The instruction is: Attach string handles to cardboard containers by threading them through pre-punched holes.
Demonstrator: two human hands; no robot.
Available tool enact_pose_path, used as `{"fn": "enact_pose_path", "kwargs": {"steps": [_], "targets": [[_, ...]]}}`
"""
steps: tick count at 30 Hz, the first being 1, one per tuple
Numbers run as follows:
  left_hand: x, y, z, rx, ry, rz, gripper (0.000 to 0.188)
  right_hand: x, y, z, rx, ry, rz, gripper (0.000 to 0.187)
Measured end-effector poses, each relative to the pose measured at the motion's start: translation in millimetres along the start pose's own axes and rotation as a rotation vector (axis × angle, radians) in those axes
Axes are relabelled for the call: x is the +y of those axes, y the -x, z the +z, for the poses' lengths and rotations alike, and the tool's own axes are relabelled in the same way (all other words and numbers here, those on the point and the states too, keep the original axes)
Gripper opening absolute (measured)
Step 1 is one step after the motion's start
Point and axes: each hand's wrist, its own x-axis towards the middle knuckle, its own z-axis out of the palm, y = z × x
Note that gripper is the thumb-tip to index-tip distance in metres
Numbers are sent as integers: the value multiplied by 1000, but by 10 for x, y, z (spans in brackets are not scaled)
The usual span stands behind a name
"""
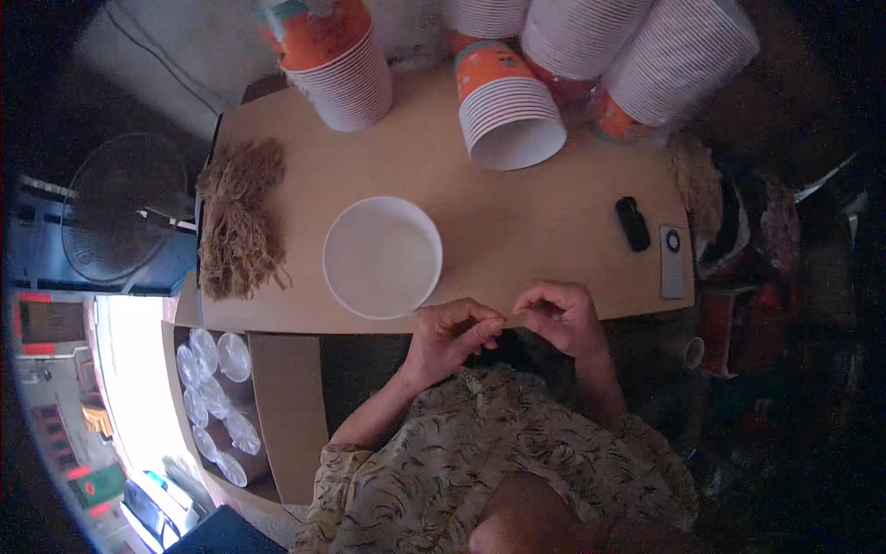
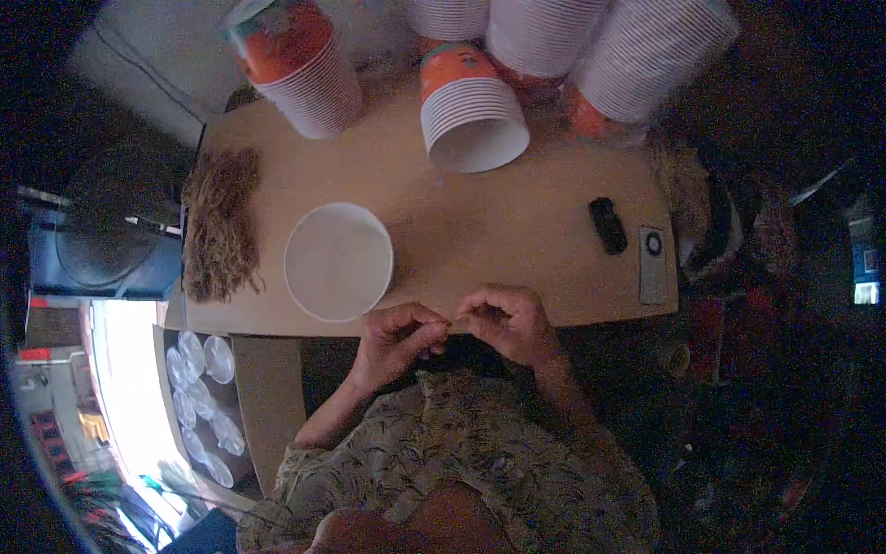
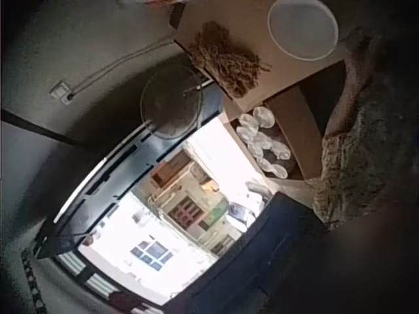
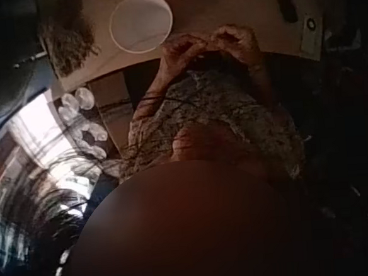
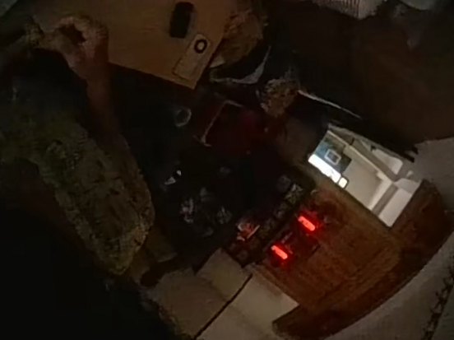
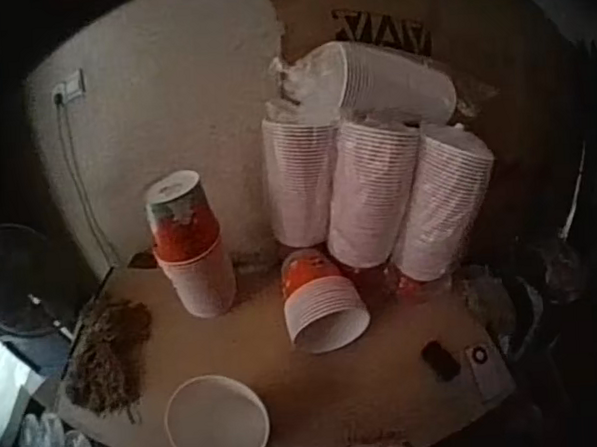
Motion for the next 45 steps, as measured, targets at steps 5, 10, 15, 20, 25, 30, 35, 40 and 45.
{"fn": "enact_pose_path", "kwargs": {"steps": [5,10,15,20,25,30,35,40,45], "targets": [[-84,245,-183,40,69,-25,12,6,-16,265,50,-100,8,12],[-82,528,-382,112,149,-23,12,-2,-23,551,-1,-37,5,12],[113,761,-798,137,-347,292,7,-292,0,712,1,-15,74,13],[345,601,-1572,382,-1180,636,28,-424,-96,500,97,96,-71,15],[15,336,-1782,214,-1199,698,21,-709,-263,473,78,162,-81,12],[23,218,-1181,232,-1131,589,20,-985,-438,561,57,165,-130,15],[-10,188,-1475,188,-976,577,45,-987,-554,525,86,205,-168,15],[368,-28,-1932,164,-1277,527,40,-994,-637,459,175,181,-264,14],[286,-187,-2028,9,-1245,619,25,-1258,-589,432,441,25,-444,12]]}}
